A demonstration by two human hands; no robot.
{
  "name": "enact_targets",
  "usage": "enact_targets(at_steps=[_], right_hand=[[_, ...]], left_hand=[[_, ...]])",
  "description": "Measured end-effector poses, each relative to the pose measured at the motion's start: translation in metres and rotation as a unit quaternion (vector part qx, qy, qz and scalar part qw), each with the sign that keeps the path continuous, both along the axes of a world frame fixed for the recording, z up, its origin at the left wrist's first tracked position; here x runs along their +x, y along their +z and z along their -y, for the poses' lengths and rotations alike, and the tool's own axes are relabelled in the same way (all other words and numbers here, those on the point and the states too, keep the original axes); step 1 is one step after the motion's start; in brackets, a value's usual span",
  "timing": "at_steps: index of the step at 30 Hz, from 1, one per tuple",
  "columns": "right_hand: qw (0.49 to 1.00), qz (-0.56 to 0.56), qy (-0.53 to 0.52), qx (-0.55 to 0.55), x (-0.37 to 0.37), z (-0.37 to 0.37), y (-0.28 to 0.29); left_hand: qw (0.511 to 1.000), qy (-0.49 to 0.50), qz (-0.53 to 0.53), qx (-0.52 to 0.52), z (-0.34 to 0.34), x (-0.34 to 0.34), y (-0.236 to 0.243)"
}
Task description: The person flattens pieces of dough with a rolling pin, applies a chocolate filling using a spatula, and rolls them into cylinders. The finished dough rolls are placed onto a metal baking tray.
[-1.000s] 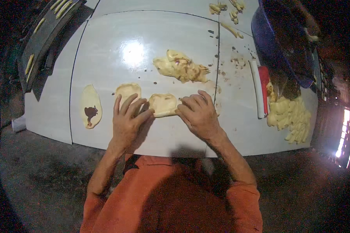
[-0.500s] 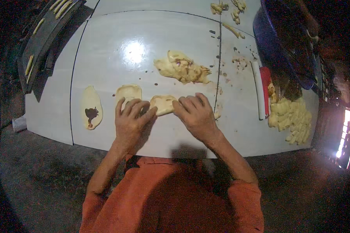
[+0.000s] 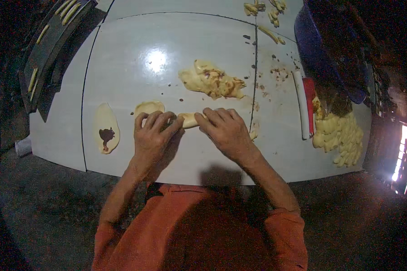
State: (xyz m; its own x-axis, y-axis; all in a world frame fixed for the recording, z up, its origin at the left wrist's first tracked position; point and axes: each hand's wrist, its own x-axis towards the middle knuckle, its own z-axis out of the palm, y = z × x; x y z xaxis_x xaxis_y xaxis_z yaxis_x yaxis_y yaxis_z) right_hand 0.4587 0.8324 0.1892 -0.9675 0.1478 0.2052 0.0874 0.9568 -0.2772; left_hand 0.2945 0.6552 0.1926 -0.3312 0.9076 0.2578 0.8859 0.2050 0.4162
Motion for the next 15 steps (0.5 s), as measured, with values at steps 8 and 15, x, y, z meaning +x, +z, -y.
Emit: enact_targets(at_steps=[8, 15], right_hand=[[1.000, -0.016, -0.005, -0.016, -0.012, -0.006, 0.017], [0.997, 0.029, -0.039, -0.066, -0.023, -0.012, 0.024]], left_hand=[[1.000, 0.000, 0.011, 0.017, -0.011, -0.007, 0.001], [0.999, 0.011, -0.018, -0.035, -0.020, -0.015, 0.005]])
